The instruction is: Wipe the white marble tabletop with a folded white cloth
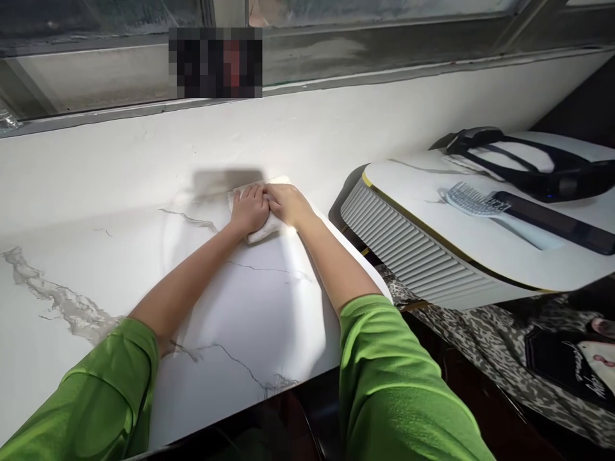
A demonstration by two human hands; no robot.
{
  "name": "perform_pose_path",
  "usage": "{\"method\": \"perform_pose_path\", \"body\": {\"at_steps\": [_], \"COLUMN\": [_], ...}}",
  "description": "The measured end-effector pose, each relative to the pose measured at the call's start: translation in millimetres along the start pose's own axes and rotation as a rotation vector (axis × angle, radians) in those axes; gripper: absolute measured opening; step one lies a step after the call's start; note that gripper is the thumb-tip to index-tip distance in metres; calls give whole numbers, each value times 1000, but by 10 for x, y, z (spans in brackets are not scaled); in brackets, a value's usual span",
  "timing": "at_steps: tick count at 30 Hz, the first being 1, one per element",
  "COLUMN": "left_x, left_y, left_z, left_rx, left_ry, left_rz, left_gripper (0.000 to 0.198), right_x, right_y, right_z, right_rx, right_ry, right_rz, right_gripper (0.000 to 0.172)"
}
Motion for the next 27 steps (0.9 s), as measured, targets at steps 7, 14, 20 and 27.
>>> {"method": "perform_pose_path", "body": {"at_steps": [7, 14, 20, 27], "left_x": [425, 1414, 2353, 2543], "left_y": [-16, -85, -129, -114], "left_z": [18, -10, 2, 100], "left_rx": [-14, -9, -37, -48], "left_ry": [-19, -130, -243, -177], "left_rz": [42, 81, 83, 108], "left_gripper": [57, 56, 56, 58], "right_x": [333, 1186, 1935, 1912], "right_y": [-46, -95, -99, -109], "right_z": [333, 1093, 1831, 1996], "right_rx": [69, 171, 178, 104], "right_ry": [32, 6, 32, 77], "right_rz": [-28, -74, -130, -118], "right_gripper": [44, 50, 47, 46]}}
Point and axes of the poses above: each hand's wrist, its own x-axis away from the middle knuckle, its own y-axis out of the back of the hand, z = x × y, the point moved 2 cm from there along -x, towards the middle knuckle, and after that the axes turned 9 degrees about z, right-handed, at the moved point
